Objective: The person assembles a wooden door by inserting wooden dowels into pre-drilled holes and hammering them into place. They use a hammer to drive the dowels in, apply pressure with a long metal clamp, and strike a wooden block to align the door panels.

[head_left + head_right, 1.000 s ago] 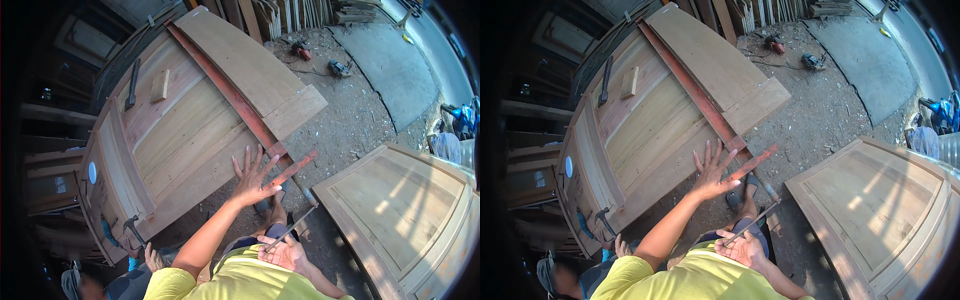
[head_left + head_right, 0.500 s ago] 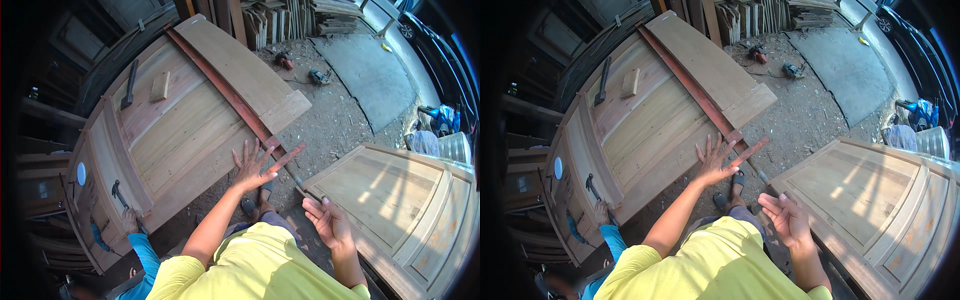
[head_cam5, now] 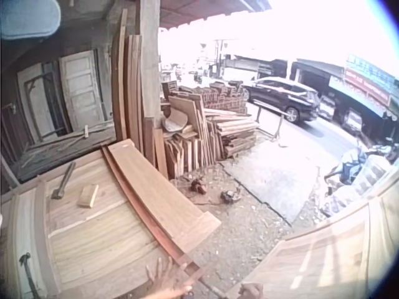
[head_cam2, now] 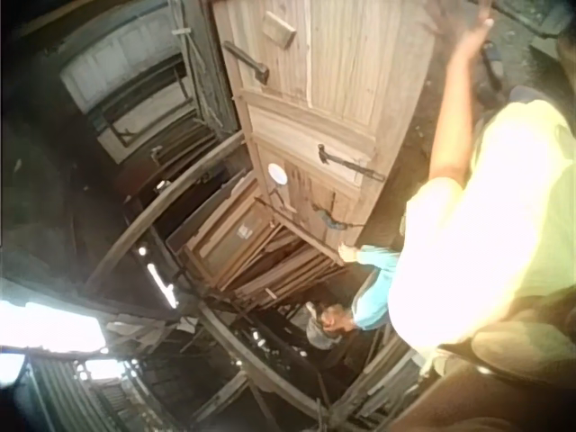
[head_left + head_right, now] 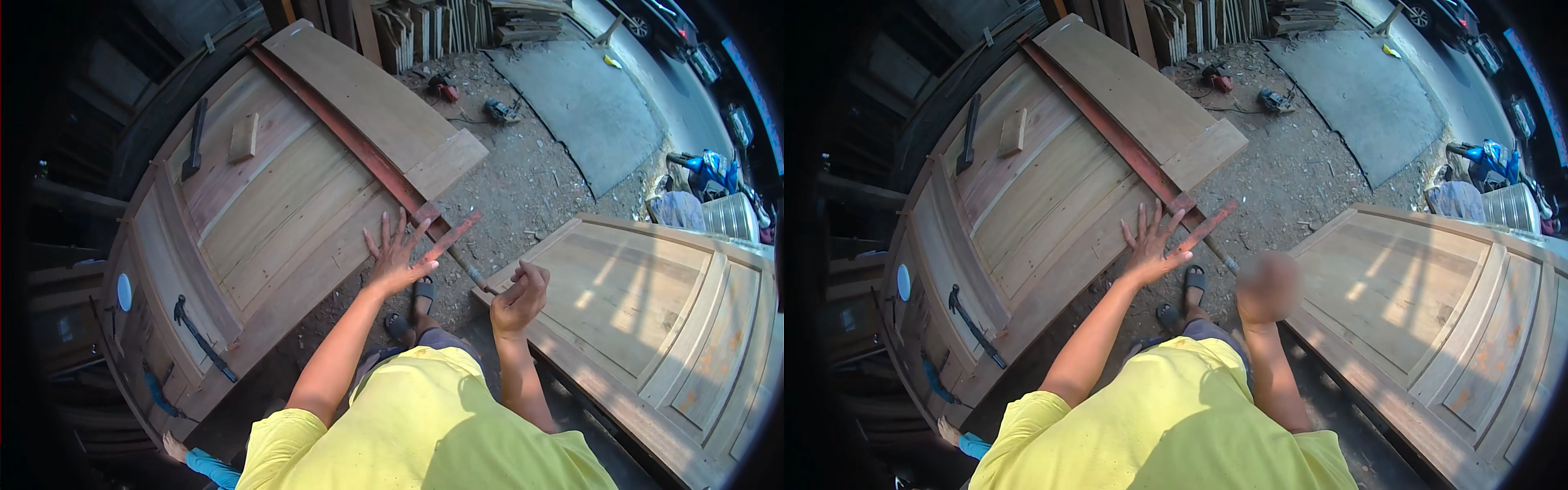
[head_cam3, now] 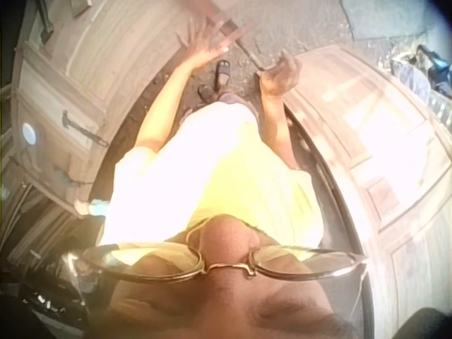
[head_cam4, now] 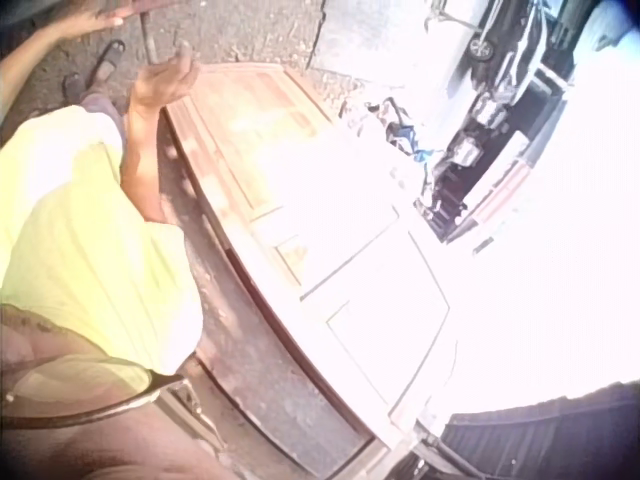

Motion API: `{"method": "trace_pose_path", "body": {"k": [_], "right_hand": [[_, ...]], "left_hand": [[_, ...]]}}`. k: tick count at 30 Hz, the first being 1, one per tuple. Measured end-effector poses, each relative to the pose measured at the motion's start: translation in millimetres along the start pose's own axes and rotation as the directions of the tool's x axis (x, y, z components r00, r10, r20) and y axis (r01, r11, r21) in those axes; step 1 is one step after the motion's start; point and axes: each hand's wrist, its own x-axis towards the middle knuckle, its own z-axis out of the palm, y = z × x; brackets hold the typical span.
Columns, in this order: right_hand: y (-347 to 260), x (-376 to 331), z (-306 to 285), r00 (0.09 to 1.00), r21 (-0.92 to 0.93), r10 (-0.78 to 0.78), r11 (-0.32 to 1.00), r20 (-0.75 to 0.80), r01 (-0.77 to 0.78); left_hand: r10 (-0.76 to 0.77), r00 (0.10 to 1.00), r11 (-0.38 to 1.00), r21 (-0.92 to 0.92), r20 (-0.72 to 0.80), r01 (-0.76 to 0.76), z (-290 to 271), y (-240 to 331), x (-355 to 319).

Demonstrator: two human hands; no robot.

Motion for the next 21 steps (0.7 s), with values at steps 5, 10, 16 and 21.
{"method": "trace_pose_path", "body": {"k": [5, 10, 16, 21], "right_hand": [[14.1, 32.9, 3.5, 0.988, -0.18, 0.157, 0.971, -0.012, -0.156], [73.4, 65.6, 22.6, 0.928, -0.216, 0.37, 0.904, -0.037, -0.369], [255.2, 43.8, 65.6, 0.756, -0.304, 0.632, 0.763, 0.169, -0.57], [343.6, -19.7, 113.5, 0.177, -0.249, 0.866, 0.322, 0.468, -0.914]], "left_hand": [[-0.007, 1.0, 1.0, -0.007, 0.01, 0.007, -3.7, 1.6, 0.3], [-0.024, 0.998, 1.0, -0.011, 0.052, 0.025, -4.7, 2.0, 1.8], [-0.023, 0.997, 1.0, -0.015, 0.079, 0.024, -7.6, 3.9, 5.2], [-0.042, 0.991, 0.998, -0.039, 0.129, 0.047, -14.6, 5.4, 10.2]]}}
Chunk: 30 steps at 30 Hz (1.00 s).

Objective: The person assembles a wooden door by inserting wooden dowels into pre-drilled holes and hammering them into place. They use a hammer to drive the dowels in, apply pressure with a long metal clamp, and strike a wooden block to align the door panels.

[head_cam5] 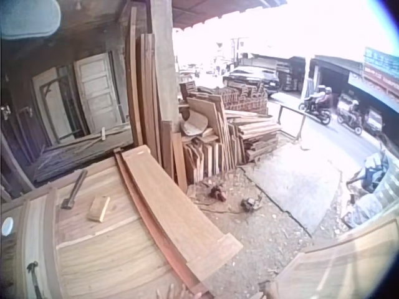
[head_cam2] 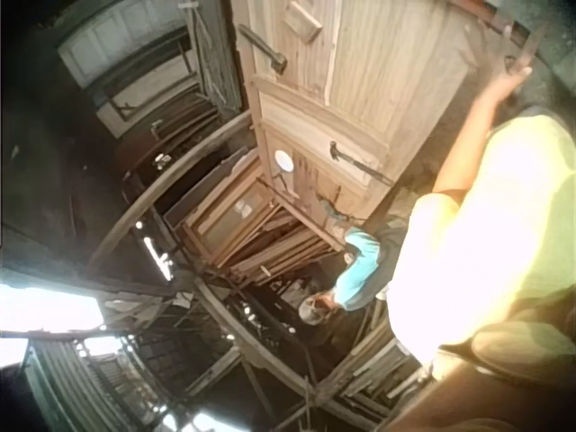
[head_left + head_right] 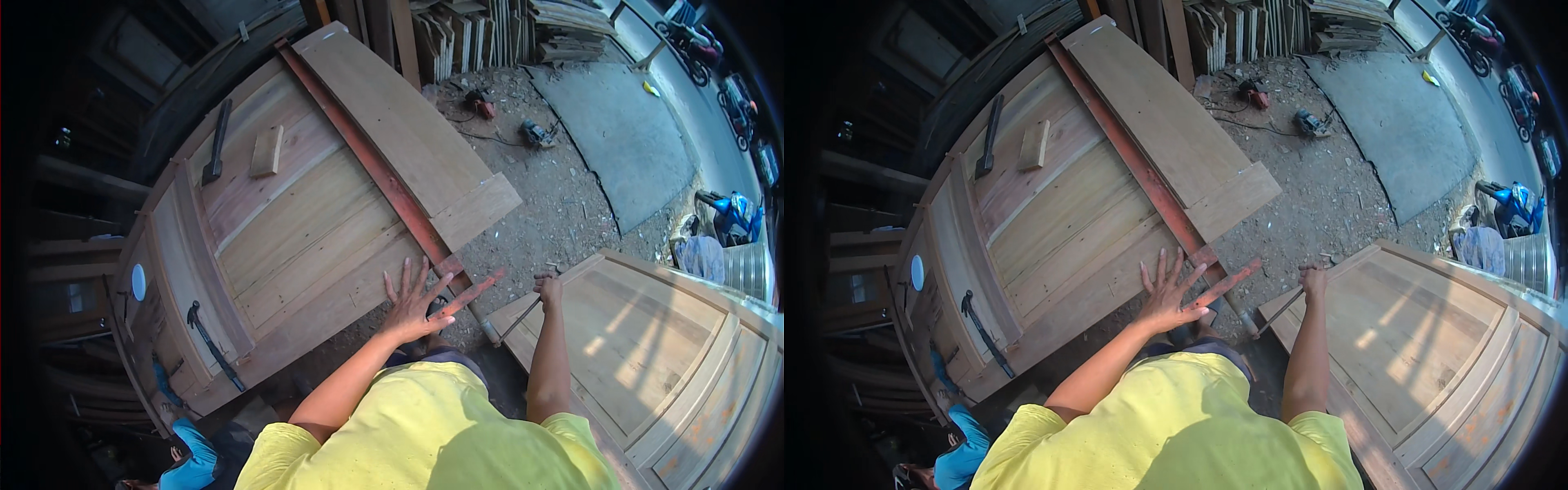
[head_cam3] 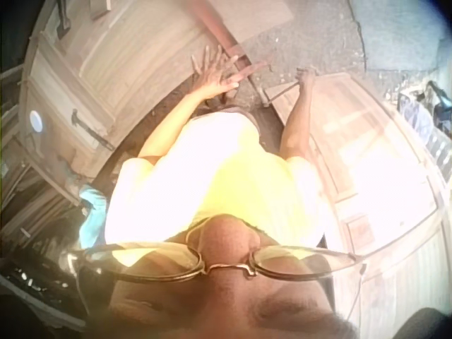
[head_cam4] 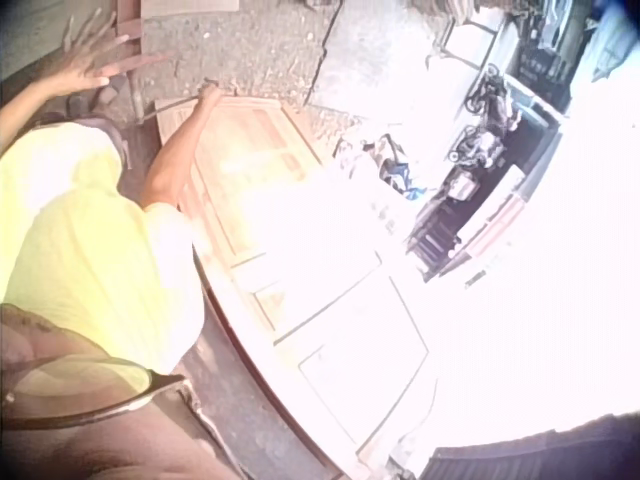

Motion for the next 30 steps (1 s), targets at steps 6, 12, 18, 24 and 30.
{"method": "trace_pose_path", "body": {"k": [6, 12, 18, 24, 30], "right_hand": [[61.4, 7.1, 50.8, 0.939, -0.213, 0.283, 0.947, 0.193, -0.242], [124.2, -36.1, 110.5, 0.714, 0.01, 0.512, 0.809, 0.478, -0.587], [167.2, -128.1, 156.6, 0.856, 0.534, 0.211, 0.705, 0.472, -0.468], [184.4, -187.7, 175.3, 0.998, 0.84, 0.047, 0.543, -0.043, 0.01], [186.6, -222.2, 206.0, 0.933, 0.419, -0.093, 0.875, -0.347, 0.243]], "left_hand": [[-0.031, 0.999, 0.999, 0.016, 0.044, 0.03, -0.4, -2.7, 0.3], [-0.004, 0.994, 0.999, 0.052, 0.109, -0.002, 4.4, -10.0, 3.3], [0.034, 0.988, 0.998, 0.045, 0.154, -0.041, 1.4, -10.0, 7.4], [0.249, 0.953, 0.967, -0.001, -0.172, -0.253, -20.4, -15.3, 28.8], [0.25, 0.899, 0.966, 0.027, -0.359, -0.258, -53.7, -59.6, 106.2]]}}
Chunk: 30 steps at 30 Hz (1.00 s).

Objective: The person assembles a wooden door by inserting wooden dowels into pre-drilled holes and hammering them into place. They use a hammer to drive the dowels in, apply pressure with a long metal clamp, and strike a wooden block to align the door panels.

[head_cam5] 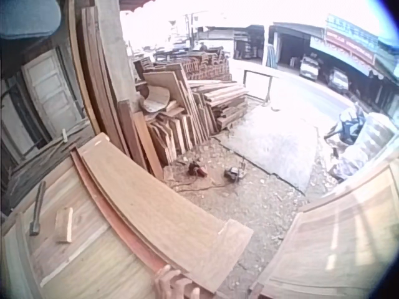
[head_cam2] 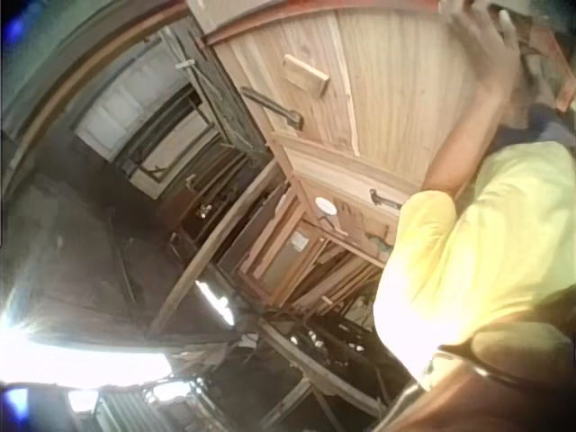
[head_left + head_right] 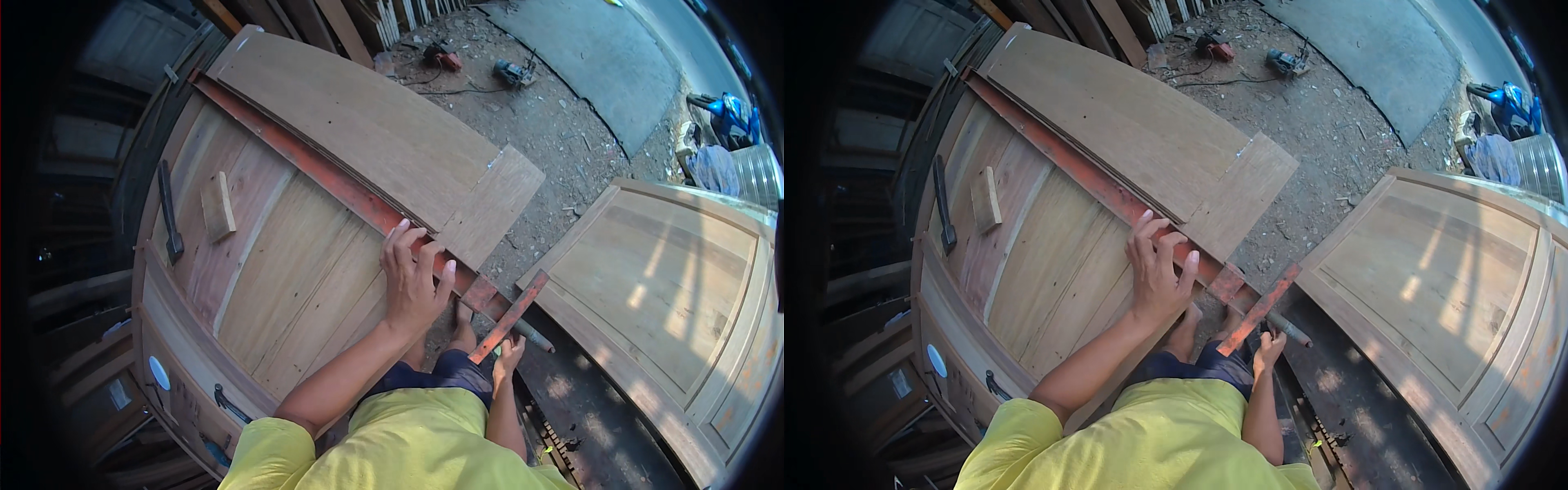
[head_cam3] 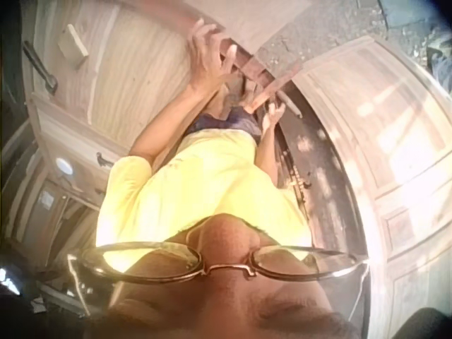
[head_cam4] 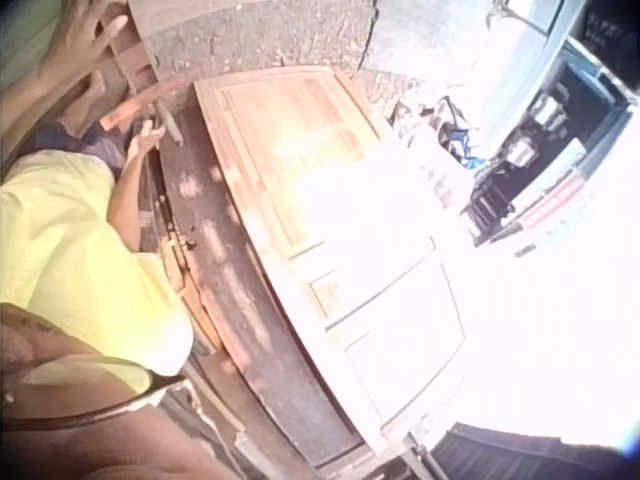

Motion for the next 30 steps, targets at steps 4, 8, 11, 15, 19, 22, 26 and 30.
{"method": "trace_pose_path", "body": {"k": [4, 8, 11, 15, 19, 22, 26, 30], "right_hand": [[-2.5, 29.5, 6.4, 0.997, -0.278, 0.039, 0.959, -0.072, -0.058], [-17.7, 39.7, 31.4, 0.943, 0.119, 0.213, 0.975, -0.255, -0.187], [-57.6, 37.8, 39.0, 0.922, 0.156, 0.308, 0.948, -0.232, -0.278], [-81.5, 11.9, 54.5, 0.851, 0.147, 0.396, 0.918, -0.346, -0.368], [-125.7, -35.7, 39.3, 0.746, 0.023, 0.626, 0.769, -0.226, -0.638], [-125.1, -71.8, 12.3, 0.66, -0.014, 0.747, 0.661, -0.083, -0.75], [-149.4, -89.3, 4.1, 0.625, 0.044, 0.78, 0.623, 0.045, -0.781], [-144.2, -86.5, 0.3, 0.704, 0.105, 0.699, 0.696, 0.128, -0.71]], "left_hand": [[-0.004, 0.997, 0.994, 0.113, 0.075, -0.005, -2.3, -11.7, -17.8], [-0.033, 0.987, 0.983, 0.186, 0.159, 0.003, 5.6, -12.8, -27.9], [-0.037, 0.986, 0.974, 0.226, 0.16, 0.0, 9.2, -14.4, -29.2], [-0.044, 0.984, 0.974, 0.228, 0.174, 0.003, 10.7, -13.8, -29.0], [-0.044, 0.983, 0.972, 0.233, 0.176, 0.002, 10.2, -14.2, -28.1], [-0.033, 0.984, 0.973, 0.229, 0.177, -0.008, 10.1, -15.0, -25.2], [-0.032, 0.987, 0.977, 0.215, 0.155, -0.002, 4.1, -14.4, -24.9], [-0.04, 0.992, 0.989, 0.145, 0.122, 0.022, 1.5, -16.3, -31.8]]}}
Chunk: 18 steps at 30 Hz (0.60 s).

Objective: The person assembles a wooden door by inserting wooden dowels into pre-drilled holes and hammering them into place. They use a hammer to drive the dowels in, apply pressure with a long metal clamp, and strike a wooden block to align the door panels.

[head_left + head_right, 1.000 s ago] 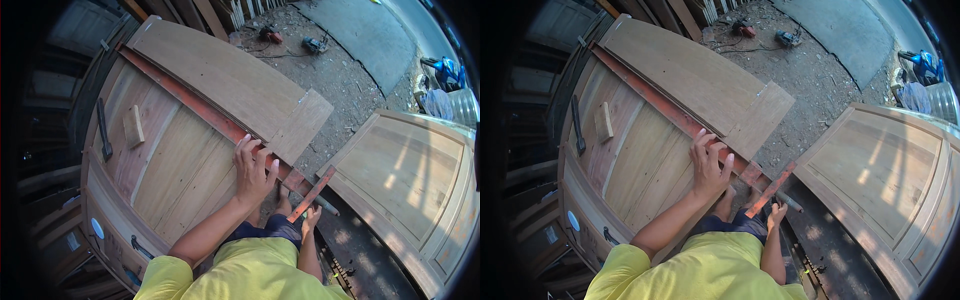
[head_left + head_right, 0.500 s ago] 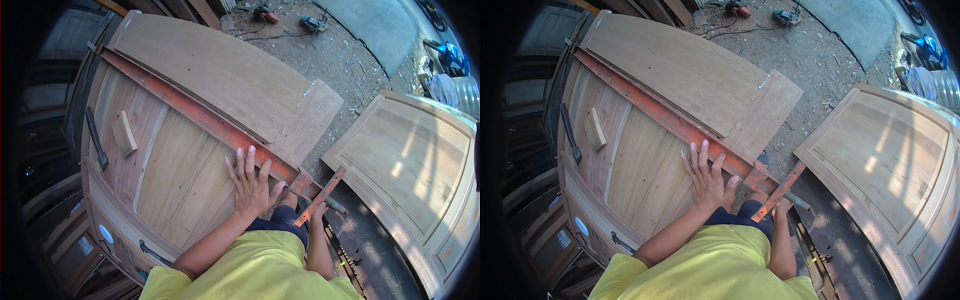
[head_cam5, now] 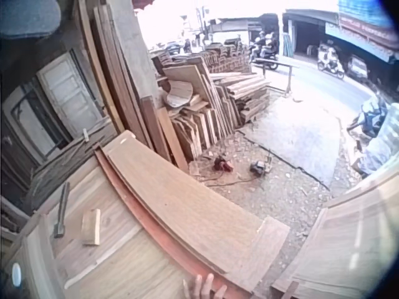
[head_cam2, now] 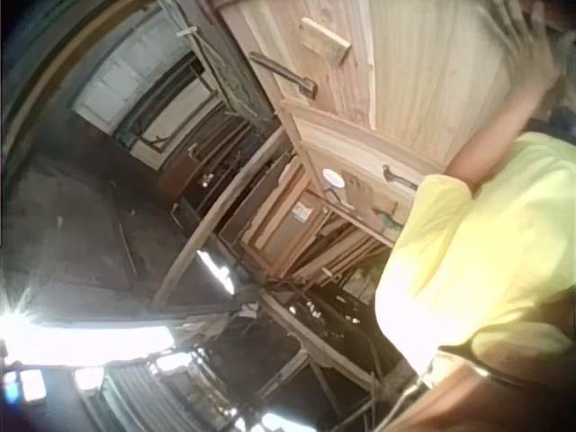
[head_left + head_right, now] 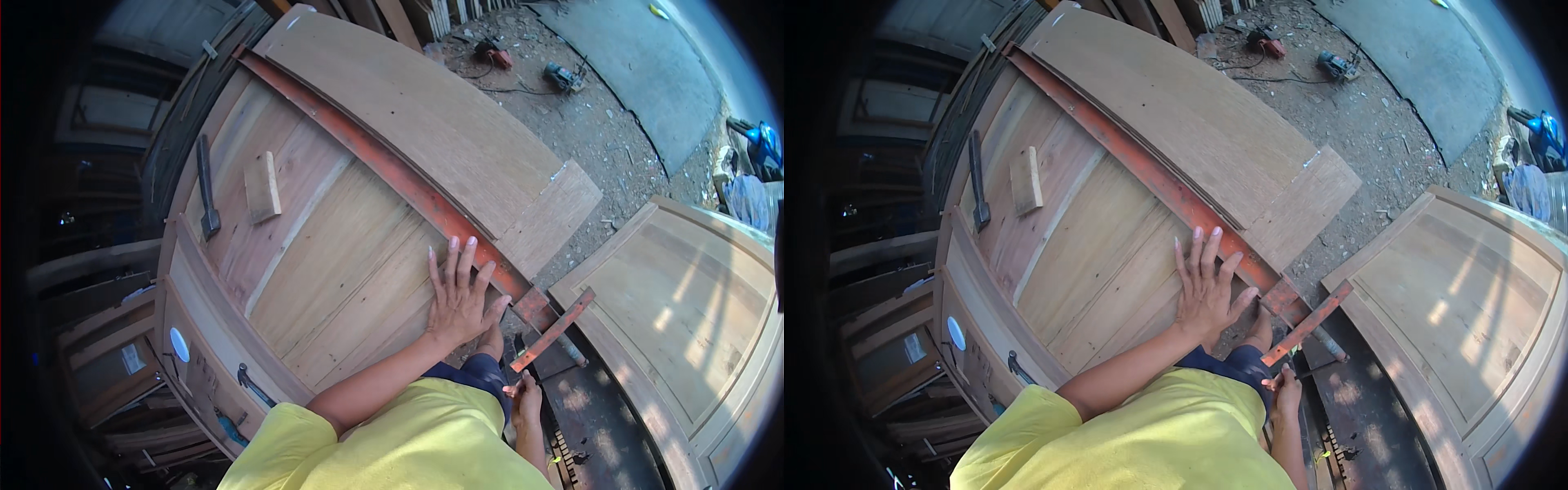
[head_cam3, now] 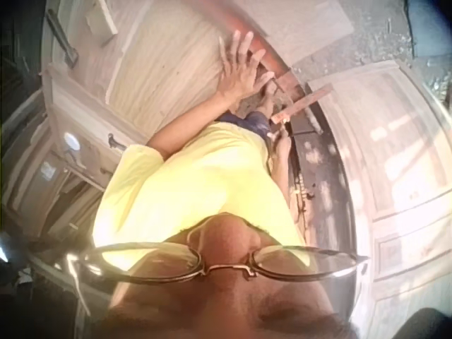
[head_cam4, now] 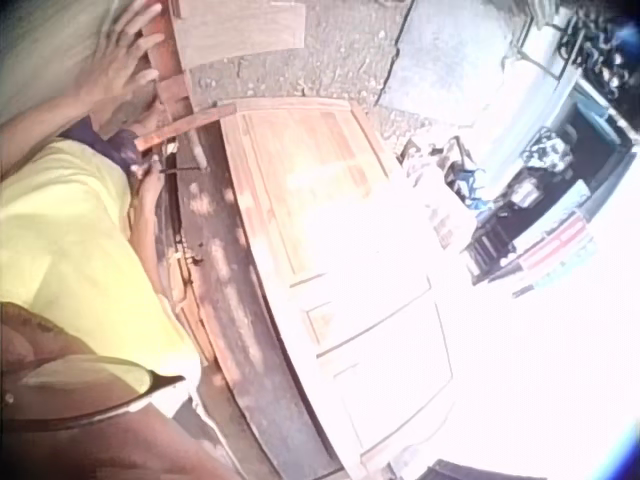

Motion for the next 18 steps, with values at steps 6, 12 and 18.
{"method": "trace_pose_path", "body": {"k": [6, 12, 18], "right_hand": [[19.0, 24.9, -36.8, 0.938, -0.175, -0.342, 0.929, -0.056, 0.328], [-16.2, 61.0, -133.2, 0.718, -0.526, -0.667, 0.69, -0.197, 0.497], [-122.2, -8.1, -97.4, 0.475, -0.552, -0.866, 0.477, -0.16, 0.684]], "left_hand": [[-0.05, 0.968, 0.975, -0.224, -0.246, -0.007, -20.8, -29.3, -12.5], [-0.385, 0.665, 0.843, 0.05, -0.64, 0.536, -138.5, -269.6, -6.2], [-0.771, 0.373, 0.429, 0.013, -0.515, 0.903, -252.1, -526.3, -64.4]]}}
